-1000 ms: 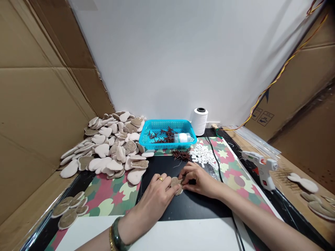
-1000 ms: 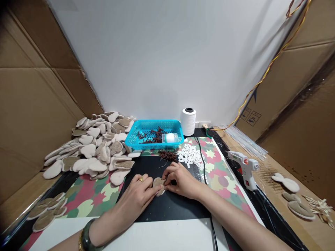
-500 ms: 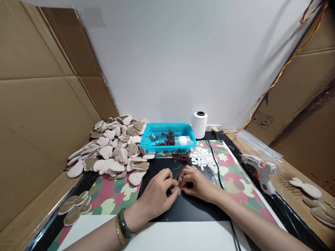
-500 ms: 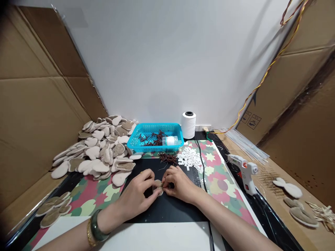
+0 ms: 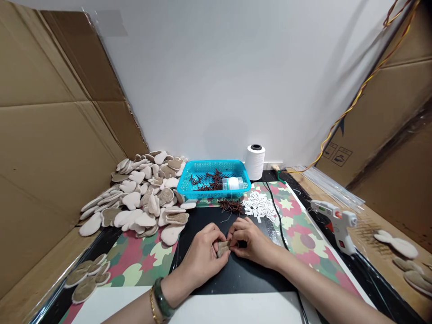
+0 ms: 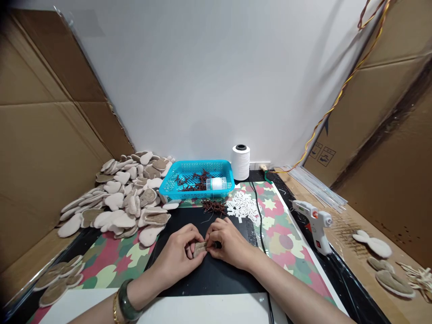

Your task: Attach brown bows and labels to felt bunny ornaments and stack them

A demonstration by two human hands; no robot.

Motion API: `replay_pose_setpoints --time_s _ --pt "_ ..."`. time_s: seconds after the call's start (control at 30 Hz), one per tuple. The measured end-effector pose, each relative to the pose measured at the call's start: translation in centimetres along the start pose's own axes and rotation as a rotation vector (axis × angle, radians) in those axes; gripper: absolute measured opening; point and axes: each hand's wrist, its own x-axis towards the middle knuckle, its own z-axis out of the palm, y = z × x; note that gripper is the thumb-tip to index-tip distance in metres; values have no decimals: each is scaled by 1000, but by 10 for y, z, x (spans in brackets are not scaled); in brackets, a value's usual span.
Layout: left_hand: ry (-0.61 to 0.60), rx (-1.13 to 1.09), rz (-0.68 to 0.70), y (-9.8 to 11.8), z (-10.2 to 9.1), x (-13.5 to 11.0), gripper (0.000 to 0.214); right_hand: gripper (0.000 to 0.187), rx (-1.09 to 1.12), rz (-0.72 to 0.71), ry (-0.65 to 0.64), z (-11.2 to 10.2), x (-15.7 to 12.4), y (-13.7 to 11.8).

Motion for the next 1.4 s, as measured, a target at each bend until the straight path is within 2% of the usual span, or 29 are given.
replay_pose_setpoints --time_s 0.37,0.5,0.6,0.67,0.73,0.8,0.87,0.97,1.07,1.23,1.4 --pt "70 131 -26 3 14 1 12 22 -43 -14 63 6 -2 -5" --pt "81 207 13 3 17 -1 10 16 48 38 91 2 -3 -6" --pt "80 234 33 1 17 -2 11 6 123 184 237 -12 7 -4" --pt "72 204 44 0 16 0 11 15 129 379 396 -22 21 -1" --pt "79 144 57 -3 14 1 11 23 173 560 480 -29 40 3" --pt "120 85 72 -7 11 4 11 29 265 655 484 -30 60 7" --pt "185 46 90 -9 8 7 11 33 344 685 479 -27 76 10" --pt "256 16 118 -10 1 10 11 32 504 747 485 -19 87 9" --pt "275 -38 140 -8 -7 13 10 30 674 791 474 -12 75 -1" --pt "232 -283 129 -1 -17 18 7 31 843 820 437 -3 24 -28" --pt "133 -462 115 13 -4 27 7 28 836 804 397 7 -14 -42"
